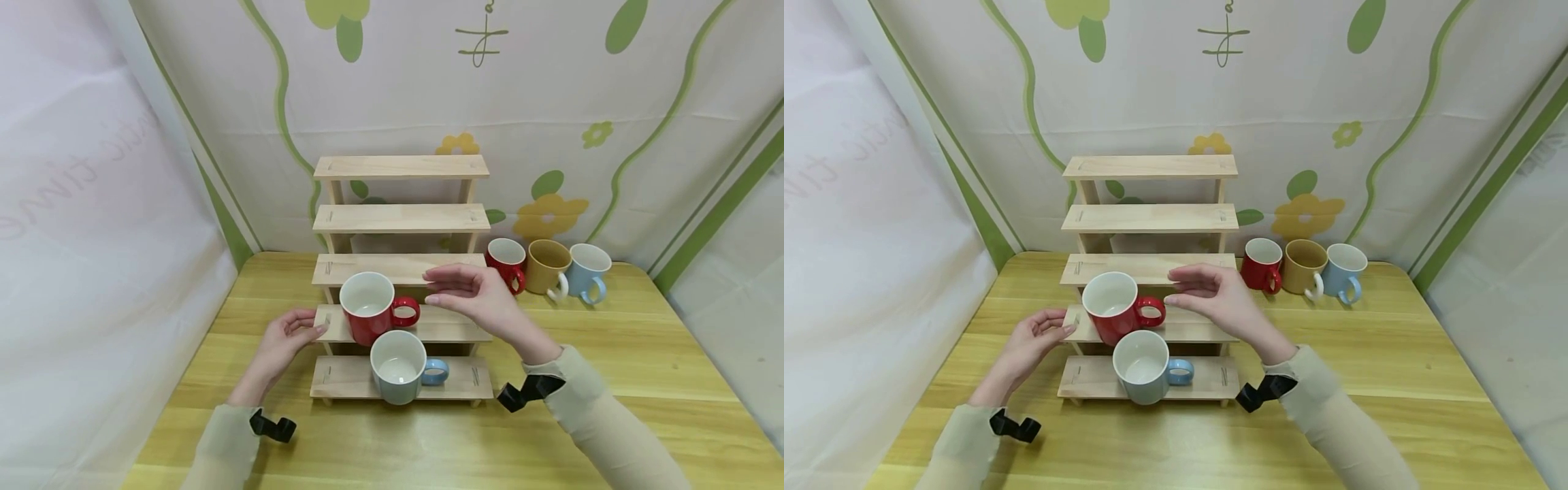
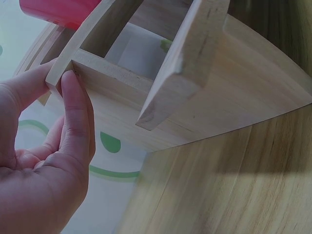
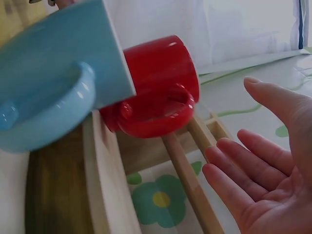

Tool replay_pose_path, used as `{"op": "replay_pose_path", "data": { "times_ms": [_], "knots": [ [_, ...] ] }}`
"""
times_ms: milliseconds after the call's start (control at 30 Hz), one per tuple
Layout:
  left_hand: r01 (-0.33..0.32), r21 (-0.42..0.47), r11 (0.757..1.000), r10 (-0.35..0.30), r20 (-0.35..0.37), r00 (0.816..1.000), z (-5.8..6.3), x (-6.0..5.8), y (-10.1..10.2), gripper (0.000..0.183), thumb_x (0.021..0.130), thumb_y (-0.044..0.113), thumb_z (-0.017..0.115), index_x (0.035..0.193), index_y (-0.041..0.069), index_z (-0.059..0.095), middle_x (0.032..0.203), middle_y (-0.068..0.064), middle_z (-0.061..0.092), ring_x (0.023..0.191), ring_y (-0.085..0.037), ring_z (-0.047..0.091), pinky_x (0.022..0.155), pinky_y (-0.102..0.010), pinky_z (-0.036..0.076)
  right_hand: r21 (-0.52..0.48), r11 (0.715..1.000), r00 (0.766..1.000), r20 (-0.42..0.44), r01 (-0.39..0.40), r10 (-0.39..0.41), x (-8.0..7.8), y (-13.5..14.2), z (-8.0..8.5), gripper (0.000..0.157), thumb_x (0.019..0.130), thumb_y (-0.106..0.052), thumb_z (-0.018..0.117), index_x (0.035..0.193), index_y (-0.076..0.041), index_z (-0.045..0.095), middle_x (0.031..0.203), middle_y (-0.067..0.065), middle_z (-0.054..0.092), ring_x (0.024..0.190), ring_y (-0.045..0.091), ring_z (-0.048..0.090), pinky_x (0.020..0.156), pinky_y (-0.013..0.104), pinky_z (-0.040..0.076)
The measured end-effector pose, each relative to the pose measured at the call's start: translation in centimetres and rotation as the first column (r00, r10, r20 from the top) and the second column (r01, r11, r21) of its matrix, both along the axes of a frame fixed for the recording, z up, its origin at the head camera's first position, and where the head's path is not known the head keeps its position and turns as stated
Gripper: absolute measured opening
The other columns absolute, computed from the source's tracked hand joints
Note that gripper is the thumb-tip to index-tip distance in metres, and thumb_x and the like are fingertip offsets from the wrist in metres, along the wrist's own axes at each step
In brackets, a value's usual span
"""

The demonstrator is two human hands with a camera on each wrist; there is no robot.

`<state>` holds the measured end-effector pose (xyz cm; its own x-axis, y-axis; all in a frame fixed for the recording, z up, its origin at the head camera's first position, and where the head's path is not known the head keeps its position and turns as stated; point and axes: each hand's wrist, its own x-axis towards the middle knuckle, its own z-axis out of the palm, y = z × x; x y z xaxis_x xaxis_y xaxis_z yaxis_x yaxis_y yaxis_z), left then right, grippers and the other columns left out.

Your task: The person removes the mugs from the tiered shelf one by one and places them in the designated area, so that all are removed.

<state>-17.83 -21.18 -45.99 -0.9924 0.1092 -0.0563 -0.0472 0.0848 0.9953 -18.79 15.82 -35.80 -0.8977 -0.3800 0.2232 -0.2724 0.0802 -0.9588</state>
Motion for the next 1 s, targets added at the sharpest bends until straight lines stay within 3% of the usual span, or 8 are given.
{"op": "replay_pose_path", "data": {
  "times_ms": [367, 667, 1000],
  "knots": [
    [-0.007, -0.003, 1.0, 0.007, 0.001, 1.0, -0.1, 0.0, 0.0, 0.04, 0.093, 0.003, 0.073, 0.126, -0.01, 0.055, 0.111, -0.018, 0.064, 0.091, -0.016, 0.068, 0.088, -0.041, 0.058, 0.103, 0.994, 0.995, 0.089, -0.044, 0.035, 0.2, -2.8, -2.4, 0.041, 0.085, -0.016, 0.085, 0.122, -0.005, 0.071, 0.115, 0.009, 0.072, 0.104, 0.025, 0.07, 0.089, 0.034, 0.058],
    [-0.004, -0.001, 1.0, 0.004, 0.005, 1.0, -0.1, 0.0, 0.0, 0.04, 0.093, 0.004, 0.073, 0.125, -0.011, 0.054, 0.11, -0.018, 0.063, 0.09, -0.016, 0.067, 0.087, -0.04, 0.058, 0.183, 0.983, 0.998, 0.064, -0.023, 0.011, -0.1, -4.0, -3.1, 0.034, 0.087, -0.03, 0.084, 0.115, -0.012, 0.076, 0.106, 0.004, 0.074, 0.096, 0.021, 0.07, 0.086, 0.036, 0.058],
    [-0.01, -0.004, 1.0, 0.01, 0.004, 1.0, 0.0, 0.1, 0.0, 0.04, 0.094, 0.005, 0.074, 0.125, -0.011, 0.055, 0.11, -0.017, 0.064, 0.09, -0.016, 0.068, 0.088, -0.042, 0.058, 0.121, 0.991, 0.99, 0.134, -0.049, 0.033, -0.3, -4.1, -2.7, 0.025, 0.095, -0.025, 0.076, 0.11, -0.006, 0.075, 0.103, 0.009, 0.076, 0.098, 0.024, 0.072, 0.082, 0.036, 0.06]
  ]
}}
